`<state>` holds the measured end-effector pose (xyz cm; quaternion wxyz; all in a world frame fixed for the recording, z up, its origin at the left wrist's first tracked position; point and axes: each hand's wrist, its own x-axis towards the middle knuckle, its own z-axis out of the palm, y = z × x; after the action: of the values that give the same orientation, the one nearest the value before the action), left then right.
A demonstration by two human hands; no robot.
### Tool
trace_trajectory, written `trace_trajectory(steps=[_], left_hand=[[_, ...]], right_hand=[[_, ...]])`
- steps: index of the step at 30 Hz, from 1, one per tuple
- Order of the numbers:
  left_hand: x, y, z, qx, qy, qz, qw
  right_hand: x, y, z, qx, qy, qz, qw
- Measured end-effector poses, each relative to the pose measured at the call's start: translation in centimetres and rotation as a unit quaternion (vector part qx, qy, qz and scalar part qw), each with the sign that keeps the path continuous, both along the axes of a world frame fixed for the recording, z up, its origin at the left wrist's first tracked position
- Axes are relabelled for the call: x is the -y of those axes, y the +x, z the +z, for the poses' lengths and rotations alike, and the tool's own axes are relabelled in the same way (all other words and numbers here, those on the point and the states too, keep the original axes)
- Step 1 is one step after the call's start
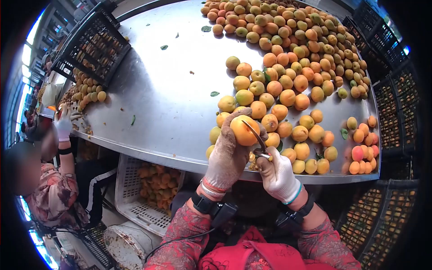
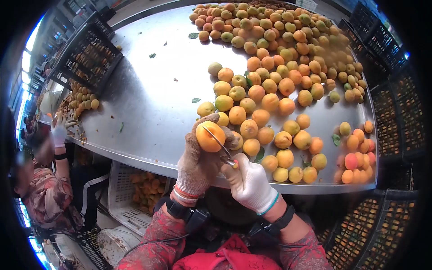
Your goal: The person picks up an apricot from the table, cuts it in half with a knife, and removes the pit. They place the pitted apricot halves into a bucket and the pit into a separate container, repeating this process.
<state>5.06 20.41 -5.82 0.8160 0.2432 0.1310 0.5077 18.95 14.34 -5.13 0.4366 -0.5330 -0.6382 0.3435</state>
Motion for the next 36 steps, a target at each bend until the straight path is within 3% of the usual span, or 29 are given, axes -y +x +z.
trace_trajectory(steps=[9,12,14,17,18,20,24,27,29,30,36], left_hand=[[0.0,-0.7,-0.1,-0.241,0.109,0.082,0.961],[0.3,-0.4,0.2,-0.193,0.08,0.072,0.975],[0.4,-0.3,0.4,-0.079,0.016,0.015,0.997],[1.3,0.0,1.0,0.001,-0.037,-0.022,0.999],[1.1,-0.1,0.9,0.002,-0.038,-0.022,0.999],[0.1,-0.5,0.5,-0.174,0.063,0.005,0.983],[0.2,-0.4,1.5,-0.202,0.033,0.032,0.978],[0.4,0.5,1.1,-0.167,0.007,0.068,0.984],[0.7,1.0,0.7,0.073,-0.144,-0.016,0.987],[0.8,1.4,1.4,0.013,-0.121,0.002,0.993],[0.4,0.5,0.1,0.005,-0.12,-0.017,0.993]], right_hand=[[-0.5,-1.3,-0.9,-0.007,0.004,-0.034,0.999],[-0.6,-1.5,-1.5,-0.048,0.026,-0.019,0.998],[-0.6,-1.5,-1.9,-0.001,0.052,-0.041,0.998],[-0.9,-0.9,-1.2,0.056,0.068,-0.055,0.995],[-0.9,-0.8,-1.0,0.027,0.04,-0.053,0.997],[-0.8,-0.7,-1.0,0.035,0.045,-0.051,0.997],[-0.7,-0.5,-1.2,0.05,0.034,-0.049,0.997],[-0.8,-0.8,-1.9,0.084,0.077,-0.05,0.992],[-0.9,-1.0,-1.4,0.104,0.066,-0.064,0.99],[-1.0,-1.1,-1.3,0.124,0.053,-0.076,0.988],[-0.8,-0.8,-1.8,0.134,0.069,-0.061,0.987]])
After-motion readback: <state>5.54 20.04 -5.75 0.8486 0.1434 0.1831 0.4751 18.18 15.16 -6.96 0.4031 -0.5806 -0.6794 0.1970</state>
